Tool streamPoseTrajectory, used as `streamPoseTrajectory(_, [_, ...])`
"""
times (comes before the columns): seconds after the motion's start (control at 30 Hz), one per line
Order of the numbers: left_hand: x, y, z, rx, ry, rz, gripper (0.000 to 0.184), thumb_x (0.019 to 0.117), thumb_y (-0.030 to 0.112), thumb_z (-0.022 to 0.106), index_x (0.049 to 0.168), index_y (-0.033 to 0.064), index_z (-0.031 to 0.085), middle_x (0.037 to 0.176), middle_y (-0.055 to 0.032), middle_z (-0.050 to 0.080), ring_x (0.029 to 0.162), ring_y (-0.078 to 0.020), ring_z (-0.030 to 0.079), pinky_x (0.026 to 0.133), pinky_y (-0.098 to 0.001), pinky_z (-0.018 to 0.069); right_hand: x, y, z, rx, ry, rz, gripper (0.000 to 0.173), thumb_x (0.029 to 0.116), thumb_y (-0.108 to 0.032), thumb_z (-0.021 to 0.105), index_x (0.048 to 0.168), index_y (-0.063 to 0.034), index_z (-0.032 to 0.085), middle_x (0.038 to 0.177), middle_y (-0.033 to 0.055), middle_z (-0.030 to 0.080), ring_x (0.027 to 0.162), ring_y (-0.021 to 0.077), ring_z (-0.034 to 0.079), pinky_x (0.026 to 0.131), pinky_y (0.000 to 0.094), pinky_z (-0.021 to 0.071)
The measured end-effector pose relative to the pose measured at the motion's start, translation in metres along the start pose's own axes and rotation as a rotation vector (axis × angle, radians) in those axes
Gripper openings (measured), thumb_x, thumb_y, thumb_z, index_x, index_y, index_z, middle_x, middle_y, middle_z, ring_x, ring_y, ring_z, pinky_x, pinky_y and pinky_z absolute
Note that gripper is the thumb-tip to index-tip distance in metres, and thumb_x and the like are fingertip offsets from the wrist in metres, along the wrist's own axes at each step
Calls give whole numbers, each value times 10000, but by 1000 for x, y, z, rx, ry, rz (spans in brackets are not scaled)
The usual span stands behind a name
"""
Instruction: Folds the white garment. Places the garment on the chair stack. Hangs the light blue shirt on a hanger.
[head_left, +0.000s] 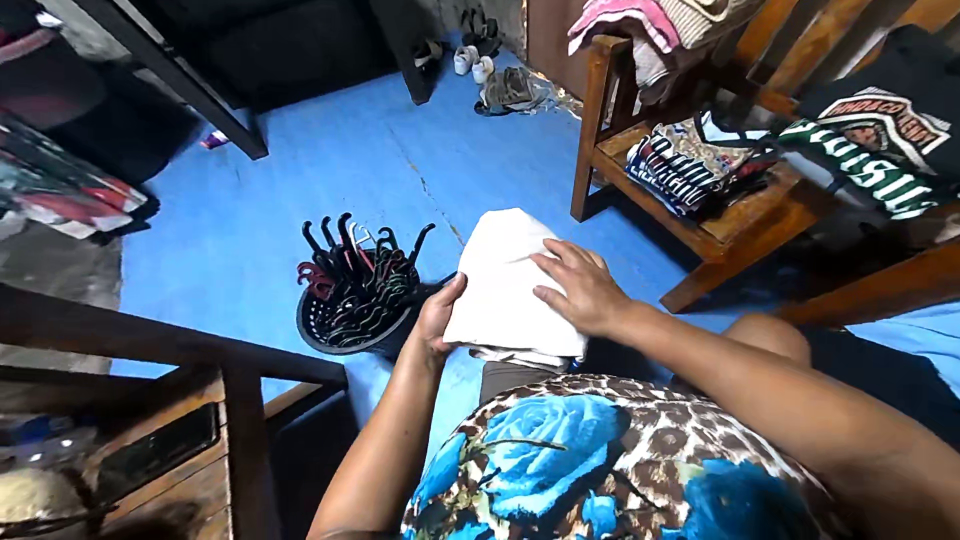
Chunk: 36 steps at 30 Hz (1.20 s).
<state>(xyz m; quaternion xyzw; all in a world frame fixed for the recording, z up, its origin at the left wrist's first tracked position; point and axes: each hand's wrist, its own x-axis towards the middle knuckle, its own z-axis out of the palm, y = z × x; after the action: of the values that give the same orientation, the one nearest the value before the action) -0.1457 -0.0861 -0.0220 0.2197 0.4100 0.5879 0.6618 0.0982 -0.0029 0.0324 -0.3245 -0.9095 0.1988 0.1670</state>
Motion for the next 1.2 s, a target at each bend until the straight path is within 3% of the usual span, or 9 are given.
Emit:
streamPoseTrajectory(0.07, [0,2,-3,30,17,0,472,1128,352,221,1232,99,605,954,-101,756,835,-182,751,723,-353,640,-1,5,11,-18,78,-48,562,1034,-495,496,1480,-158,555,1592,174,413,1507,394,310,1169,674,235])
streamPoseTrajectory(0.23, [-9,19,38,82,-114,87,427,1117,329,238,1242,143,602,973,-55,758,822,-138,746,701,-320,641,24,40,-32,314,236,147,463,1068,-307,475,1424,-23,561,1476,211,521,1383,364,479,1127,561,391])
streamPoseTrajectory(0.43, [-4,33,181,576,-317,107,302,1075,264,399,1263,146,603,834,0,660,654,-62,626,580,-255,545,-61,8,-123,853,33,499,627,1039,-549,429,1587,-261,331,1428,53,581,1196,247,641,889,471,582])
streamPoseTrajectory(0.57, [1,-3,264,928,-675,65,599,1058,158,527,1599,73,287,1274,-220,628,1010,-262,674,868,-445,572,-116,32,-140,905,260,577,596,1045,-342,519,1575,-275,254,1179,14,657,934,133,700,727,320,613])
streamPoseTrajectory(0.63, [7,-23,285,926,-834,-32,768,1037,156,593,1643,91,126,1448,-245,521,1193,-292,628,1002,-463,530,-143,56,-137,932,395,614,547,1047,-206,533,1537,-249,294,1185,5,653,948,103,695,771,308,611])
streamPoseTrajectory(0.77, [31,-54,268,1007,-911,-3,467,1059,109,527,1508,17,440,1329,-205,624,1098,-241,664,959,-398,546,-198,111,-107,1042,526,715,473,1036,-31,389,1490,-165,390,1106,12,680,897,84,697,776,292,611])
streamPoseTrajectory(0.87, [48,-54,235,1394,-668,192,317,1034,136,585,1322,5,612,1199,-227,666,996,-335,680,894,-518,553,-232,142,-71,1210,578,859,505,988,33,334,1469,-104,407,1107,78,679,912,143,701,802,349,611])
streamPoseTrajectory(1.0, [67,-47,203,1839,-402,40,512,976,231,689,1408,5,529,1277,-296,604,1161,-466,618,971,-644,496,-231,133,-71,763,633,927,615,967,78,489,1538,-101,347,1258,145,599,988,186,650,810,358,558])
streamPoseTrajectory(1.2, [75,-60,199,1585,-345,-99,750,1009,391,649,1586,84,281,1200,-314,646,1116,-479,638,966,-660,483,-216,115,-70,203,399,777,587,939,-211,743,1463,-81,511,1473,245,472,1272,407,541,976,575,504])
